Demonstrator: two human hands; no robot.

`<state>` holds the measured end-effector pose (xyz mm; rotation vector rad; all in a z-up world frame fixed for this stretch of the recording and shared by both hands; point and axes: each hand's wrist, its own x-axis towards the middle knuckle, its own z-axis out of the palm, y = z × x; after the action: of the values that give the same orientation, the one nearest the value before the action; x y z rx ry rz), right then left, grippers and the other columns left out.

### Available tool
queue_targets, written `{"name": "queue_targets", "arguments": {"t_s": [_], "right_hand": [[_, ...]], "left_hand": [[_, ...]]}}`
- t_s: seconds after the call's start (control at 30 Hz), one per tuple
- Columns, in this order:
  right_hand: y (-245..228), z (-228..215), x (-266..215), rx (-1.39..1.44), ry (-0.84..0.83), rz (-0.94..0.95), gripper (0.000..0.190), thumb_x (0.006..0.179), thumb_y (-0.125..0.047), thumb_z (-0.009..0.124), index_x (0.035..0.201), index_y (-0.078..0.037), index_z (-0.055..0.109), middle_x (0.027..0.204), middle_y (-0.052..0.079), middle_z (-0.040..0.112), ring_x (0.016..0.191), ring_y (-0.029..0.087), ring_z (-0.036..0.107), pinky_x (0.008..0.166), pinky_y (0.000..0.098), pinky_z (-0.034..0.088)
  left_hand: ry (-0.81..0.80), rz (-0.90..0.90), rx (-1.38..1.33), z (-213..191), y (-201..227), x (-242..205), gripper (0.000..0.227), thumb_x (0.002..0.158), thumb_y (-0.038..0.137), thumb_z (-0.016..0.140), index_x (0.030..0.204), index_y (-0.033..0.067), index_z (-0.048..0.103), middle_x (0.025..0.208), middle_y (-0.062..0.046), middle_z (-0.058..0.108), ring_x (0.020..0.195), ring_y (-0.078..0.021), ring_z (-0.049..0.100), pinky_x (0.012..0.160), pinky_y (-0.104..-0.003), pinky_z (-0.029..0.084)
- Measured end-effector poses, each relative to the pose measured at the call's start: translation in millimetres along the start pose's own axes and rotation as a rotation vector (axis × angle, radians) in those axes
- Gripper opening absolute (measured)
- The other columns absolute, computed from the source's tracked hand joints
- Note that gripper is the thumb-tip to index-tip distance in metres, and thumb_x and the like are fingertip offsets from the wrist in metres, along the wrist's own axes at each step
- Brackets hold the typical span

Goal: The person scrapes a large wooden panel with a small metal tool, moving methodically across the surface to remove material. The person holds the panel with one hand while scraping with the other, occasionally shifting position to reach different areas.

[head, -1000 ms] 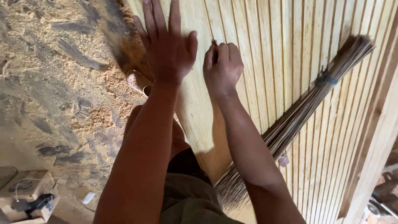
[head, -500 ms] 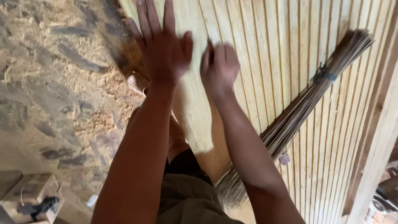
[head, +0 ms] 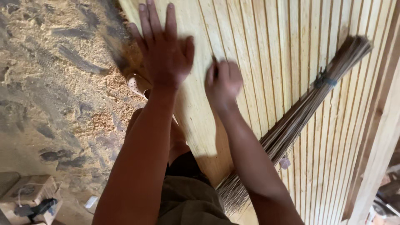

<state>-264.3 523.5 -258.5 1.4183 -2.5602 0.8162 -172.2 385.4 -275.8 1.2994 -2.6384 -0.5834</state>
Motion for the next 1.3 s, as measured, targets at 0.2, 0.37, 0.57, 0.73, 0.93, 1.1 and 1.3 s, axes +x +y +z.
{"name": "queue_targets", "arguments": {"t_s": [0.2,0.37,0.57,0.73,0.93,1.1,1.3], "right_hand": [[-7,8,20,0.001,0.019,-0.018,0.019,0.091,0.001,0.071,0.083,-0.003,0.054,0.079,0.017,0.056,0.07,0.035,0.057,0.061,0.0477,0.046],[-3,14,22,-0.003,0.001,0.019,0.02,0.094,0.002,0.072,0.084,-0.003,0.054,0.08,0.017,0.056,0.069,0.034,0.056,0.061,0.0465,0.046],[-13,-9,17,-0.007,-0.028,-0.02,0.017,0.091,0.0,0.071,0.084,-0.004,0.055,0.078,0.016,0.054,0.07,0.034,0.055,0.061,0.0479,0.044],[9,33,26,0.024,0.026,0.003,0.02,0.096,-0.002,0.072,0.086,-0.004,0.055,0.08,0.016,0.055,0.074,0.035,0.056,0.064,0.0488,0.046],[16,-50,-84,-0.041,-0.065,0.033,0.015,0.088,0.002,0.076,0.085,-0.002,0.062,0.078,0.018,0.062,0.066,0.034,0.06,0.058,0.0449,0.049],[10,-64,-97,-0.074,0.026,-0.018,0.013,0.085,0.005,0.069,0.083,-0.002,0.058,0.081,0.018,0.062,0.069,0.033,0.058,0.064,0.0449,0.048],[13,-38,-77,-0.02,-0.033,0.059,0.017,0.09,0.001,0.075,0.09,-0.002,0.059,0.087,0.017,0.061,0.079,0.033,0.058,0.072,0.0475,0.046]], "left_hand": [[-0.005,0.002,0.027,4,-3,1,0.075,0.112,0.05,0.057,0.168,0.0134,0.023,0.171,-0.025,0.013,0.161,-0.0428,0.01,0.13,-0.066,0.005],[-0.051,0.004,0.044,13,-5,-3,0.075,0.112,0.053,0.053,0.167,0.0142,0.019,0.172,-0.024,0.009,0.161,-0.0407,0.007,0.13,-0.067,0.005],[-0.019,-0.016,0.081,8,-8,4,0.075,0.113,0.055,0.049,0.169,0.0166,0.018,0.172,-0.023,0.008,0.161,-0.0395,0.004,0.129,-0.067,0.003],[-0.126,-0.046,0.034,3,-1,4,0.079,0.11,0.056,0.055,0.169,0.0153,0.022,0.173,-0.023,0.009,0.162,-0.0403,0.007,0.131,-0.066,0.005],[-0.099,-0.029,0.018,-2,-1,0,0.077,0.111,0.056,0.056,0.169,0.0156,0.025,0.173,-0.024,0.01,0.161,-0.0422,0.006,0.131,-0.065,0.006],[-0.065,-0.033,0.038,-1,-4,7,0.075,0.11,0.054,0.054,0.167,0.0129,0.029,0.17,-0.027,0.012,0.158,-0.045,0.009,0.127,-0.068,0.007],[-0.085,-0.026,0.046,-6,4,-1,0.075,0.109,0.055,0.049,0.167,0.0106,0.032,0.171,-0.025,0.014,0.161,-0.044,0.012,0.129,-0.068,0.008]]}}
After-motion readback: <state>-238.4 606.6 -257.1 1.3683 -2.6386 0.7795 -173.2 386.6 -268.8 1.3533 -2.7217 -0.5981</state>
